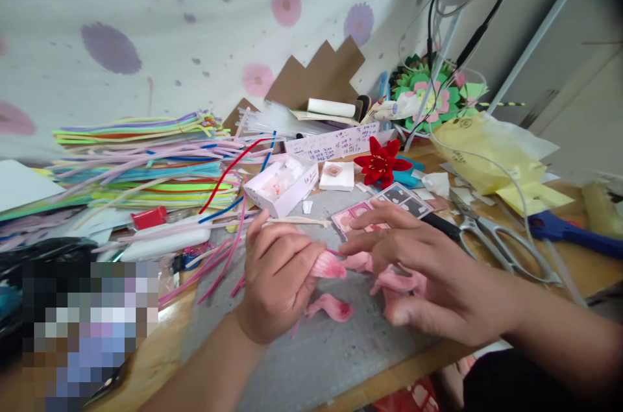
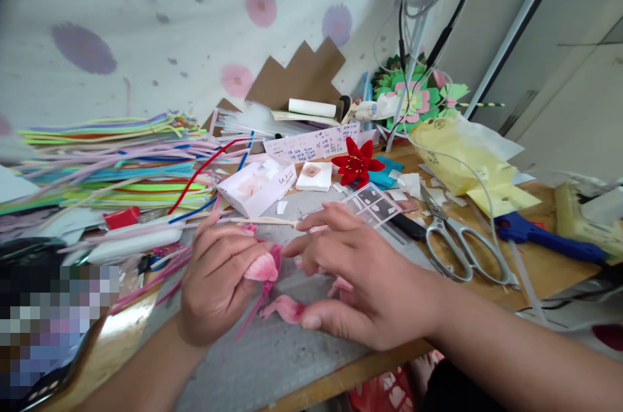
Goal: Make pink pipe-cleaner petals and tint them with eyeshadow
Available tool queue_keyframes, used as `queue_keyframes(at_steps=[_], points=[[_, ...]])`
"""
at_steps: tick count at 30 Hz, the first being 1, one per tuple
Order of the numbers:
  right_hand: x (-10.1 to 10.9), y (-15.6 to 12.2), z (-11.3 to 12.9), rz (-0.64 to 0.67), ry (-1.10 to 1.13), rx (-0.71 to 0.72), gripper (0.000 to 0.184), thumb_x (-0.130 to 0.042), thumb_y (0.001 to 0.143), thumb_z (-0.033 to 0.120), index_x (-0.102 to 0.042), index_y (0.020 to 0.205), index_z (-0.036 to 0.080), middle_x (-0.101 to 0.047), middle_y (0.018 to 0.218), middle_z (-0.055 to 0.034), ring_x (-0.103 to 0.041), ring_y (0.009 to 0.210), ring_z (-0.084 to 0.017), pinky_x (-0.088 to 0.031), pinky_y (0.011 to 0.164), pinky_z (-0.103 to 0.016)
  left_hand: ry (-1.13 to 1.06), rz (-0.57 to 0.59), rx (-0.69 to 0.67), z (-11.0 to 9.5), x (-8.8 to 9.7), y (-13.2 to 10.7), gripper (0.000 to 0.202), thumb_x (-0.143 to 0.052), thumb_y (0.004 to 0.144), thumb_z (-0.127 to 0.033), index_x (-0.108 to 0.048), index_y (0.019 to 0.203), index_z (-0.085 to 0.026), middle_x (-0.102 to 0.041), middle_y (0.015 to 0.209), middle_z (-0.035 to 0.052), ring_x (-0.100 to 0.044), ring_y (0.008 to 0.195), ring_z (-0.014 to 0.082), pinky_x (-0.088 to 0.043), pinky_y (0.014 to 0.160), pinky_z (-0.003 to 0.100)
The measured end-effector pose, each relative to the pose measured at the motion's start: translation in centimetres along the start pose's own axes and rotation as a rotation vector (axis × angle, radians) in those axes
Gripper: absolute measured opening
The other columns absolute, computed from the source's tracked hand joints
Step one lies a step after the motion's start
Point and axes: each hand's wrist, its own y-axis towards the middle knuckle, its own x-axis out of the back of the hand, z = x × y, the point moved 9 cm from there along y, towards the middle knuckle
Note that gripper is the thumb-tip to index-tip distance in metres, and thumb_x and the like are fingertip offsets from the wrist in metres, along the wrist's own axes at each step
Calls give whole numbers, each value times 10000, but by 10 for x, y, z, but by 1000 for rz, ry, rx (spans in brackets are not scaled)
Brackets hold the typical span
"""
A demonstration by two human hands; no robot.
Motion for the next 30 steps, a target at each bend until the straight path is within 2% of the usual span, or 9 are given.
queue_keyframes(at_steps=[6, 11, 16, 21, 24, 30], points=[[3, 3, 21, 32, 7, 103, 206, -555, 875, 432, -501, 910, 237, -669, 1109, -80, -579, 1108, -214, -320, 1091, -419, 12, -50, -34, -3, 8, -2, 144, -559, 848, -219, -665, 945, -210, -683, 788, 43, -577, 843, 220, -328, 995, 559], [6, 1, 14, -12, -2, 58, 179, -531, 886, 417, -516, 854, 242, -663, 1120, -63, -572, 1097, -215, -338, 1078, -441, 10, -51, -41, -5, 9, -1, 165, -535, 867, -241, -663, 968, -212, -691, 807, 45, -586, 848, 226, -332, 995, 555], [-3, -3, 25, 19, -147, 140, 270, -569, 849, 477, -577, 920, 217, -622, 1222, -79, -499, 1192, -259, -280, 1109, -461, -21, 2, -37, -6, 3, 1, 162, -519, 874, -239, -669, 915, -195, -681, 779, 48, -590, 836, 226, -321, 999, 553], [-9, -5, 25, 41, -203, 140, 309, -541, 858, 491, -613, 990, 221, -629, 1211, -81, -485, 1208, -278, -236, 1116, -515, 0, 43, -23, -6, -1, 1, 176, -507, 879, -251, -674, 912, -204, -686, 784, 35, -583, 840, 216, -293, 1024, 547], [-5, -6, 25, 24, -189, 148, 297, -553, 849, 487, -615, 990, 233, -639, 1199, -68, -473, 1227, -279, -237, 1122, -500, 0, 32, -15, -7, -1, 1, 153, -528, 866, -246, -674, 898, -213, -691, 796, 28, -575, 850, 213, -280, 1034, 546], [-11, -3, 27, 97, -239, 166, 337, -552, 845, 520, -624, 965, 213, -605, 1256, -60, -466, 1235, -272, -209, 1141, -484, -12, 52, -22, -9, -5, 0, 146, -547, 834, -191, -667, 915, -208, -692, 765, 28, -575, 858, 223, -247, 1049, 563]])
